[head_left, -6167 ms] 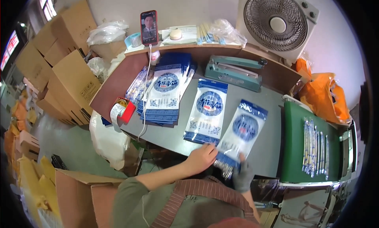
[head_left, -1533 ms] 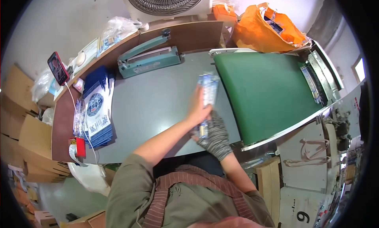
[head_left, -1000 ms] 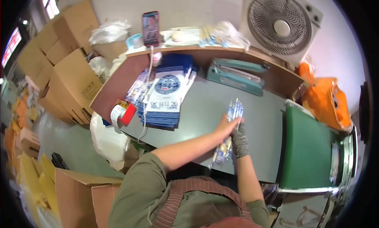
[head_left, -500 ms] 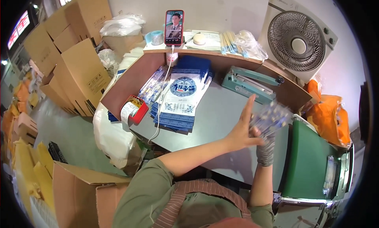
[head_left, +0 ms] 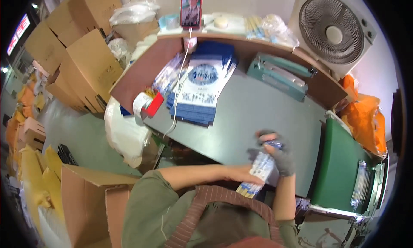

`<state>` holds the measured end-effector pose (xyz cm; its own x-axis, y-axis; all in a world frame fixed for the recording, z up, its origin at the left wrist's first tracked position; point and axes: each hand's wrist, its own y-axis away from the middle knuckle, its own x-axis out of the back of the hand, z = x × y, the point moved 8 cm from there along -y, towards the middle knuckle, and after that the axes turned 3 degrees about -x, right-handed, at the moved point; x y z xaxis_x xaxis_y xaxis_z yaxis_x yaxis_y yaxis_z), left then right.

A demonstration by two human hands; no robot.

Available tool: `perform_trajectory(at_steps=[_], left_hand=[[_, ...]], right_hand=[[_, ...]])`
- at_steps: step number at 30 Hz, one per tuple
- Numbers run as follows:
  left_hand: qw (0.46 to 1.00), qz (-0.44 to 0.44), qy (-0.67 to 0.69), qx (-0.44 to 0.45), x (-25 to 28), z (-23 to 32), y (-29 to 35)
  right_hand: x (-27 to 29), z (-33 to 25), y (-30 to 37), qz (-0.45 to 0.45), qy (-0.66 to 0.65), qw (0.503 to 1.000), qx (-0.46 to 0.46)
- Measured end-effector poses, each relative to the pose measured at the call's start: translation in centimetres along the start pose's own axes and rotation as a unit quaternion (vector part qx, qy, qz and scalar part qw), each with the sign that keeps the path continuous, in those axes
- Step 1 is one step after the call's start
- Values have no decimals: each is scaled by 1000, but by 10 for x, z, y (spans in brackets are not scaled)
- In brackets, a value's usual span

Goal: Packaging stick-like items into plastic bags and then placing them into a cardboard box.

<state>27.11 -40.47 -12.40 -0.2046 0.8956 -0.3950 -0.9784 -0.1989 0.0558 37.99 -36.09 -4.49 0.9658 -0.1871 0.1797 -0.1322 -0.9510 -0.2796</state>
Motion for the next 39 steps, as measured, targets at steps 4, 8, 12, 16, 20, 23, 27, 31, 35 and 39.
perform_trajectory(at_steps=[4,8,12,16,20,23,27,31,35,39], left_hand=[[929,105,-352,-47,55,23,45],[522,396,-753,-67,142,91,136],[561,395,-727,-28,171,93,152],[550,486,-671,-107,181,98,150],[552,414,-719,-86,182,63,143],[604,383,-692,-96,162,52,142],[601,304,-735,-77,88,34,125],[627,185,-754,-69,60,29,125],[635,145,-756,-69,60,33,130],[702,254,-659,-93,80,42,113]], right_hand=[[-45,55,31,-119,-205,931,-276],[-48,53,25,-93,-226,930,-275],[-55,64,25,-104,-218,931,-276],[-60,61,35,-90,-261,915,-295],[-53,57,31,-82,-255,918,-292],[-51,63,38,-70,-256,915,-302],[-38,66,37,-61,-232,930,-278],[-36,56,38,-61,-228,928,-289],[-24,59,44,-31,-252,930,-267],[-12,57,55,-6,-237,937,-256]])
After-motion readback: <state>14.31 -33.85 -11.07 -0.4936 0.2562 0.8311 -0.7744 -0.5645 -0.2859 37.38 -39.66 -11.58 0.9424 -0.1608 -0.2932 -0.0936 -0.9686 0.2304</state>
